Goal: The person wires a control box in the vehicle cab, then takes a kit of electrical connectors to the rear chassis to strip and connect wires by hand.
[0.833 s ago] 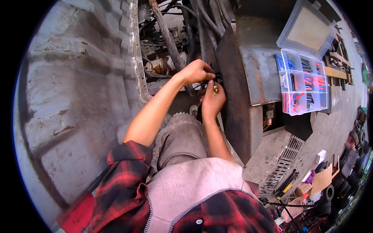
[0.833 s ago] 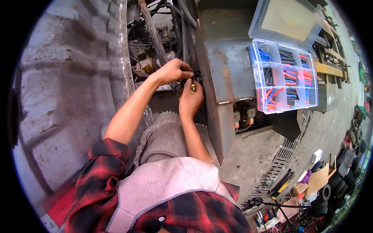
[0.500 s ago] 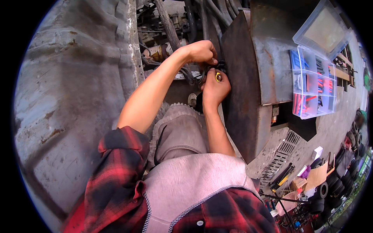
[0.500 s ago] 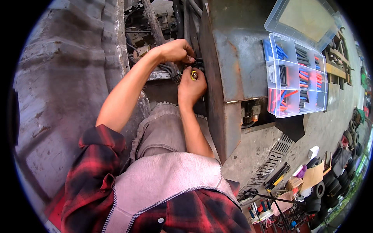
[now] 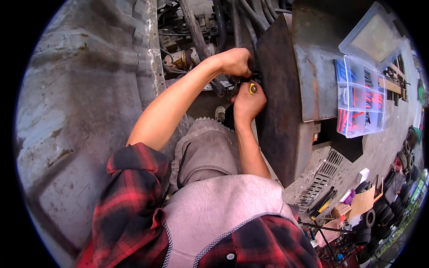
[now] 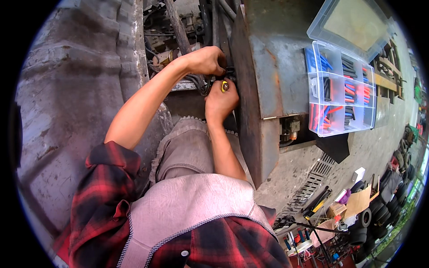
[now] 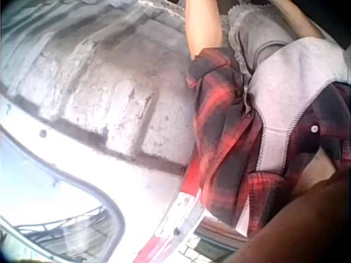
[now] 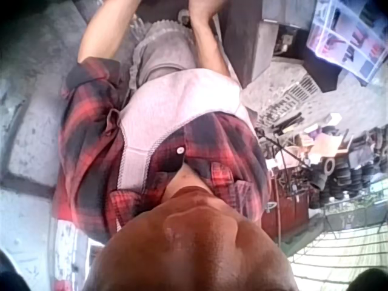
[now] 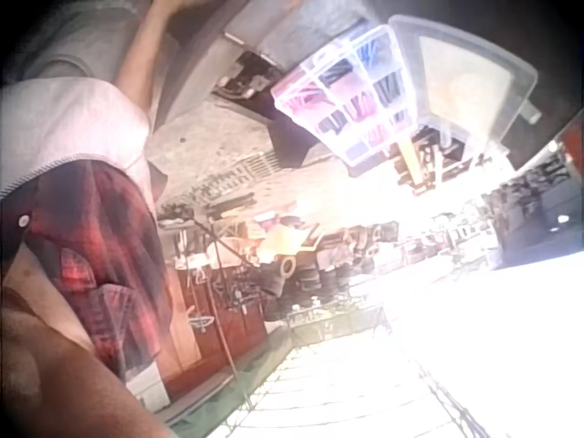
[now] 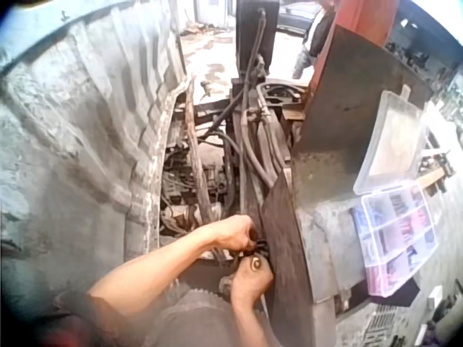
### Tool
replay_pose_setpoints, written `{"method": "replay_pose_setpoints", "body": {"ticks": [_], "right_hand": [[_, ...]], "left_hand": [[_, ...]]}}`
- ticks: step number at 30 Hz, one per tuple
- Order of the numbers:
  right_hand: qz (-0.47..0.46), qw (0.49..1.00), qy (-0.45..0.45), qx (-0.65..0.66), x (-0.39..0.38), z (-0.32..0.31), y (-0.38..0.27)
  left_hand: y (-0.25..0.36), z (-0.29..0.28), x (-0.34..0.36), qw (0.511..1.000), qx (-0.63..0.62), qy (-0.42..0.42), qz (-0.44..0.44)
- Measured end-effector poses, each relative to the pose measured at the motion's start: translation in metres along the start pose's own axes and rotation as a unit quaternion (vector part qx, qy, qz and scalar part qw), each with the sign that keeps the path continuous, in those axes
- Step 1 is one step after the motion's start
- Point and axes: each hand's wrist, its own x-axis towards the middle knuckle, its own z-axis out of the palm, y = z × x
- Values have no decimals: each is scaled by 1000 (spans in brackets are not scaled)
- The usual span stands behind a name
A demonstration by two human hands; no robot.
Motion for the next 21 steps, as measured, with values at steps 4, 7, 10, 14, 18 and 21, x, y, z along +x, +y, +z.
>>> {"method": "replay_pose_setpoints", "body": {"ticks": [4,7,10,14,18,21], "right_hand": [[10,1000,10,11,-3,1,-1],[19,999,7,31,-3,0,-1],[36,999,-7,25,-5,-3,-9],[-5,1000,13,-21,1,1,8],[-32,998,12,-48,3,1,16],[-31,999,8,-37,4,2,15]], "left_hand": [[-10,-1,0,998,-48,-13,33],[-7,-9,-2,992,-114,-47,-2],[-9,-11,-4,971,-220,-78,-43],[-14,-9,-3,959,-262,-90,-65],[-17,-11,-5,941,-308,-118,-77],[-14,-8,-7,948,-290,-114,-72]]}}
